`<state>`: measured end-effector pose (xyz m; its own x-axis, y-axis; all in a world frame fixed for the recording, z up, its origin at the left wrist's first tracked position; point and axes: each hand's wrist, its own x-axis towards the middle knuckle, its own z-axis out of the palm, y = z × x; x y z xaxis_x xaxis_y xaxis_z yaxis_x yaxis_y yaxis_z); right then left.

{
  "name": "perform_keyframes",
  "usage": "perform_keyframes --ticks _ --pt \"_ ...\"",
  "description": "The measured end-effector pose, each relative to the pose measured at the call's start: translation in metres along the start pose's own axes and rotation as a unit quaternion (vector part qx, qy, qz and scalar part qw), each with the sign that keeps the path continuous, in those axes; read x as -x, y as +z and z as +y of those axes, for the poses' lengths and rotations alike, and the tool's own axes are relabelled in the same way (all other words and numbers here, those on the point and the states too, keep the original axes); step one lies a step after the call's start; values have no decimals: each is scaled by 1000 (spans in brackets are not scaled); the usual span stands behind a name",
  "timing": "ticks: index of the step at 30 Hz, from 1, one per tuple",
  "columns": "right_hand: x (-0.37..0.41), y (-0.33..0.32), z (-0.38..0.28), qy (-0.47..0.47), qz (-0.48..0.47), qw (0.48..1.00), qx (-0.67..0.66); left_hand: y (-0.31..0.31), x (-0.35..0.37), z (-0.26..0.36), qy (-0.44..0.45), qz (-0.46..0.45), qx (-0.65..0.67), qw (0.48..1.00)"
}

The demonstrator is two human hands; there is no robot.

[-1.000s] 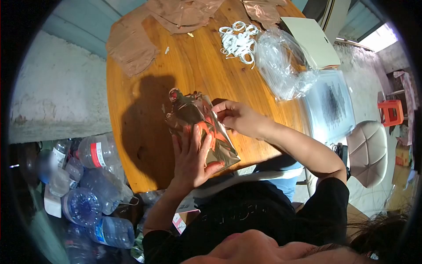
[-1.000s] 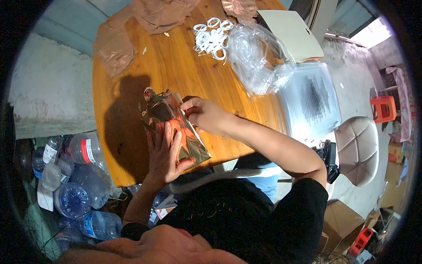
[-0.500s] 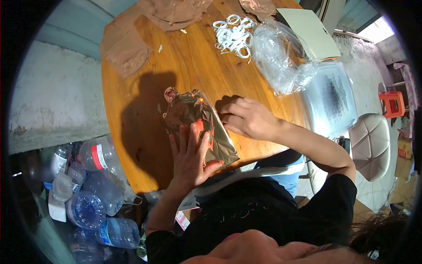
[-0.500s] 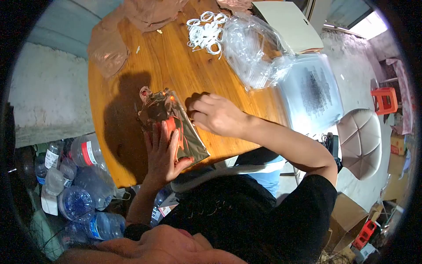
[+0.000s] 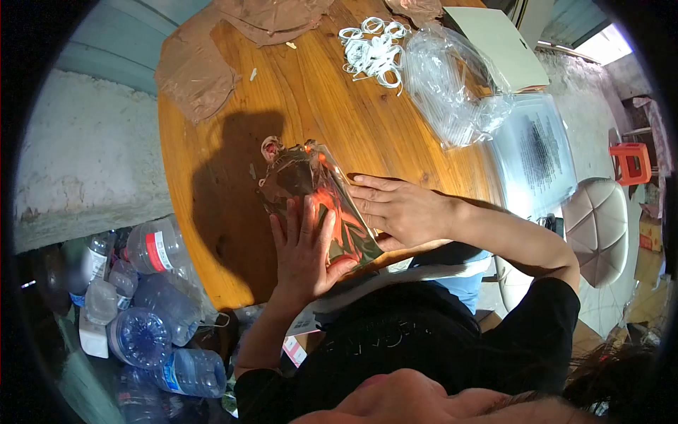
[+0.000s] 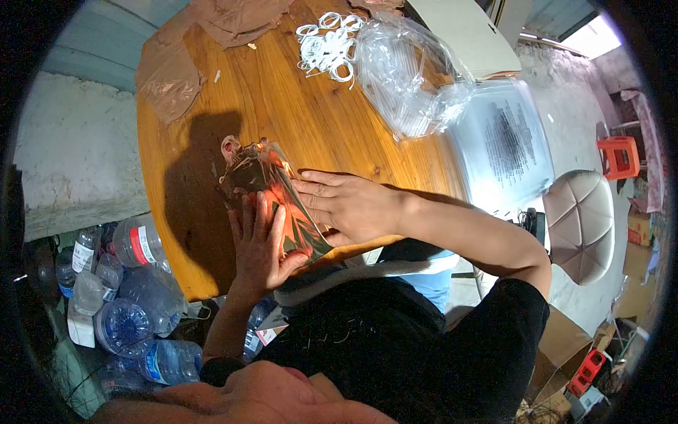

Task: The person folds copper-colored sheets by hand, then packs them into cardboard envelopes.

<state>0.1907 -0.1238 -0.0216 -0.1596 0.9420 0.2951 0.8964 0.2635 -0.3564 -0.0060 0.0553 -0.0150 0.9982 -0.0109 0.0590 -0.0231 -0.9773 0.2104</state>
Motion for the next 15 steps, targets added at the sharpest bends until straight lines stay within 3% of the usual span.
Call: perform_keyframes --ticks 6,8,11,15 --pt "-20 5 21 -65 -36 997 -6 1 0 -3 5 -9 5 1000" --pt "-26 2 29 -113 -41 990 -73 2 0 -2 10 0 4 1000" --pt "-36 -3 44 -166 -23 986 -21 -1 -2 -1 3 16 18 1000" --pt "-42 -6 59 -129 -18 991 0 -2 -1 0 -11 8 17 1000"
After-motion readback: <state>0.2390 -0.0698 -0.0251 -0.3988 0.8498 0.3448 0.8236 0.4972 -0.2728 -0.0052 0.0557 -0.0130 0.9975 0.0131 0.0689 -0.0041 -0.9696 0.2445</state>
